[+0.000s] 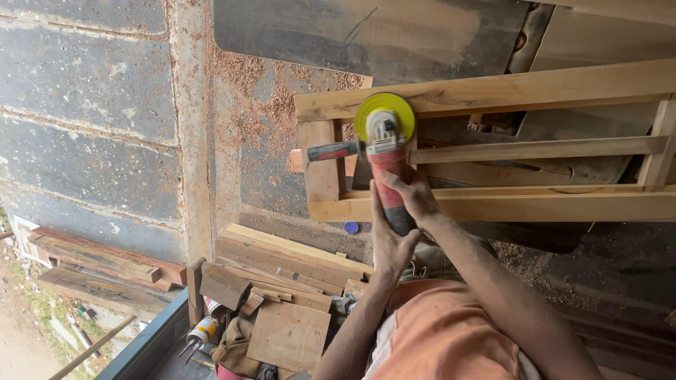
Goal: The person sands the surfaces of a wooden frame using a power sander, moving the tool along the edges and flat sections.
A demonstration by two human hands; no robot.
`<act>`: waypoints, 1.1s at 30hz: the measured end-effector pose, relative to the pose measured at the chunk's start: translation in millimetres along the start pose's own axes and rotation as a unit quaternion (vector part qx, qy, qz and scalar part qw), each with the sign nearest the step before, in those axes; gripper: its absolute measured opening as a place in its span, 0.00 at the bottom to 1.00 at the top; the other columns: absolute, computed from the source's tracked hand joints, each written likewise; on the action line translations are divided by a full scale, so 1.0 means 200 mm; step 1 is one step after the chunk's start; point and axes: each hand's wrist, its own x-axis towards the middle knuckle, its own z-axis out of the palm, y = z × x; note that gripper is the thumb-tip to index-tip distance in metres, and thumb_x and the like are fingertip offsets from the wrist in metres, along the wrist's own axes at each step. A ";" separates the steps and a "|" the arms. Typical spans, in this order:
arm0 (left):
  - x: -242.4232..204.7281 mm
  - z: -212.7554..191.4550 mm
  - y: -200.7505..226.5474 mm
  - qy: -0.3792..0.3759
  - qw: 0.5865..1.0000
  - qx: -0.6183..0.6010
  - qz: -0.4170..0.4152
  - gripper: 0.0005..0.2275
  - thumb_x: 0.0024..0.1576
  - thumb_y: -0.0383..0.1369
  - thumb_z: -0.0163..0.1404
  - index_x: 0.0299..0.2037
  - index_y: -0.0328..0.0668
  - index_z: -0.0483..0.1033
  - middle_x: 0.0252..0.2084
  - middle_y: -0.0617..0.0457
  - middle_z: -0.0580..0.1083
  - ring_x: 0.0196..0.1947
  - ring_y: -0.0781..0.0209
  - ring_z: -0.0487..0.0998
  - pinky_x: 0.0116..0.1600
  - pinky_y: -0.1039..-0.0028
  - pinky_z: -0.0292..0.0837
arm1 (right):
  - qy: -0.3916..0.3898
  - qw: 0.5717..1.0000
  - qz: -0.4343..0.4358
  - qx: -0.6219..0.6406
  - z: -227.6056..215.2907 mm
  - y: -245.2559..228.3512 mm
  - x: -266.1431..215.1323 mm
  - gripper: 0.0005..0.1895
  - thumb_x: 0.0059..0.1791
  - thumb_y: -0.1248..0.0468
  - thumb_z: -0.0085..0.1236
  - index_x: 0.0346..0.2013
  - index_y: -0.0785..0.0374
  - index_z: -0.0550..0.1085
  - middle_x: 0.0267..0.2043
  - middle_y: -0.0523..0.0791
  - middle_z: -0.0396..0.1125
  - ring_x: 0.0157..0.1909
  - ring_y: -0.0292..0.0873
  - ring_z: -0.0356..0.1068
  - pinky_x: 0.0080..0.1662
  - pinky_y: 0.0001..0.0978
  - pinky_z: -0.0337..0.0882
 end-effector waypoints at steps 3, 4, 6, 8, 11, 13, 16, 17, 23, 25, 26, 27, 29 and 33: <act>-0.03 0.14 -0.01 -0.029 0.997 0.000 -0.071 0.54 0.39 0.28 0.56 0.80 0.42 0.36 0.59 0.29 0.74 0.55 0.43 0.82 0.58 0.64 0.80 | 0.027 0.999 0.002 0.023 -0.16 0.00 -0.07 0.36 0.45 0.41 0.61 0.56 0.66 0.72 0.48 0.48 0.73 0.47 0.41 0.73 0.52 0.33 0.74; -0.05 0.17 -0.01 -0.034 0.998 0.011 -0.050 0.54 0.40 0.28 0.56 0.80 0.41 0.37 0.61 0.29 0.73 0.57 0.42 0.80 0.60 0.63 0.79 | 0.036 0.999 0.003 0.030 -0.21 0.00 -0.09 0.35 0.46 0.42 0.61 0.56 0.66 0.72 0.47 0.48 0.73 0.48 0.40 0.73 0.52 0.33 0.74; -0.07 0.26 -0.01 -0.046 0.998 0.032 -0.007 0.53 0.41 0.27 0.57 0.80 0.39 0.39 0.64 0.29 0.71 0.61 0.41 0.78 0.63 0.62 0.77 | 0.061 0.996 0.009 0.058 -0.31 0.01 -0.14 0.33 0.47 0.44 0.62 0.55 0.67 0.73 0.48 0.47 0.73 0.48 0.39 0.72 0.52 0.33 0.72; -0.09 0.36 0.00 -0.054 0.998 0.024 0.023 0.53 0.41 0.26 0.56 0.80 0.38 0.39 0.65 0.28 0.70 0.63 0.38 0.77 0.65 0.60 0.75 | 0.081 0.994 0.015 0.070 -0.41 -0.01 -0.19 0.32 0.47 0.45 0.62 0.54 0.67 0.73 0.48 0.46 0.73 0.48 0.39 0.71 0.52 0.32 0.72; -0.13 0.48 0.01 -0.069 0.994 0.051 0.069 0.53 0.41 0.25 0.57 0.80 0.35 0.39 0.66 0.27 0.69 0.64 0.36 0.76 0.65 0.58 0.74 | 0.106 0.992 0.026 0.069 -0.55 -0.02 -0.26 0.32 0.47 0.45 0.61 0.55 0.66 0.73 0.48 0.45 0.72 0.49 0.38 0.71 0.53 0.31 0.71; -0.14 0.57 0.02 -0.088 0.993 0.057 0.050 0.53 0.41 0.27 0.57 0.80 0.35 0.38 0.64 0.27 0.70 0.61 0.37 0.77 0.63 0.59 0.75 | 0.123 0.989 0.039 0.071 -0.65 -0.04 -0.30 0.32 0.47 0.44 0.61 0.55 0.66 0.73 0.48 0.44 0.72 0.49 0.38 0.71 0.54 0.31 0.70; -0.17 0.66 0.02 -0.114 0.992 0.047 -0.009 0.53 0.41 0.29 0.55 0.79 0.35 0.36 0.60 0.28 0.73 0.55 0.41 0.81 0.58 0.63 0.80 | 0.124 0.989 0.051 0.063 -0.73 -0.04 -0.35 0.34 0.46 0.42 0.60 0.55 0.64 0.73 0.47 0.45 0.73 0.49 0.39 0.71 0.53 0.32 0.71; -0.17 0.68 0.02 -0.115 0.992 0.046 0.005 0.53 0.41 0.29 0.55 0.79 0.34 0.36 0.60 0.28 0.73 0.56 0.41 0.82 0.59 0.63 0.80 | 0.127 0.988 0.051 0.069 -0.76 -0.04 -0.37 0.34 0.45 0.42 0.60 0.55 0.64 0.72 0.47 0.45 0.72 0.49 0.39 0.71 0.53 0.32 0.71; -0.18 0.86 0.07 -0.141 0.988 0.060 0.037 0.53 0.42 0.31 0.58 0.80 0.37 0.38 0.62 0.27 0.71 0.58 0.38 0.79 0.61 0.60 0.78 | 0.163 0.981 0.030 0.103 -0.97 -0.04 -0.41 0.35 0.45 0.42 0.61 0.55 0.66 0.72 0.47 0.47 0.72 0.46 0.41 0.73 0.51 0.35 0.74; -0.17 0.94 0.10 -0.155 0.985 0.063 0.038 0.53 0.42 0.32 0.58 0.80 0.38 0.39 0.62 0.27 0.72 0.59 0.37 0.79 0.62 0.59 0.77 | 0.176 0.975 0.039 0.132 -1.07 -0.04 -0.42 0.35 0.44 0.43 0.61 0.56 0.64 0.72 0.47 0.46 0.72 0.46 0.41 0.73 0.50 0.35 0.74; -0.17 0.97 0.12 -0.166 0.983 0.067 0.034 0.53 0.43 0.32 0.58 0.80 0.39 0.39 0.62 0.28 0.72 0.59 0.37 0.79 0.63 0.60 0.77 | 0.185 0.973 0.030 0.138 -1.12 -0.03 -0.43 0.35 0.44 0.43 0.61 0.56 0.64 0.71 0.46 0.46 0.72 0.45 0.42 0.73 0.50 0.35 0.75; -0.17 1.00 0.13 -0.177 0.981 0.071 0.030 0.53 0.43 0.32 0.58 0.81 0.40 0.39 0.62 0.28 0.72 0.59 0.37 0.79 0.63 0.60 0.77 | 0.194 0.970 0.020 0.144 -1.17 -0.02 -0.43 0.34 0.44 0.44 0.62 0.56 0.63 0.71 0.46 0.46 0.72 0.45 0.42 0.73 0.50 0.36 0.75; -0.16 1.08 0.16 -0.202 0.977 0.069 0.027 0.53 0.43 0.32 0.58 0.81 0.42 0.40 0.63 0.28 0.71 0.60 0.37 0.78 0.64 0.59 0.76 | 0.214 0.963 0.011 0.165 -1.27 0.00 -0.45 0.34 0.45 0.44 0.62 0.57 0.64 0.71 0.46 0.46 0.72 0.45 0.43 0.73 0.50 0.36 0.75; -0.12 1.24 0.21 -0.241 0.964 0.095 0.055 0.53 0.43 0.33 0.61 0.81 0.47 0.40 0.66 0.28 0.69 0.63 0.33 0.74 0.65 0.56 0.72 | 0.251 0.935 -0.004 0.252 -1.50 0.01 -0.47 0.33 0.48 0.47 0.63 0.59 0.65 0.70 0.49 0.45 0.70 0.49 0.42 0.72 0.53 0.35 0.74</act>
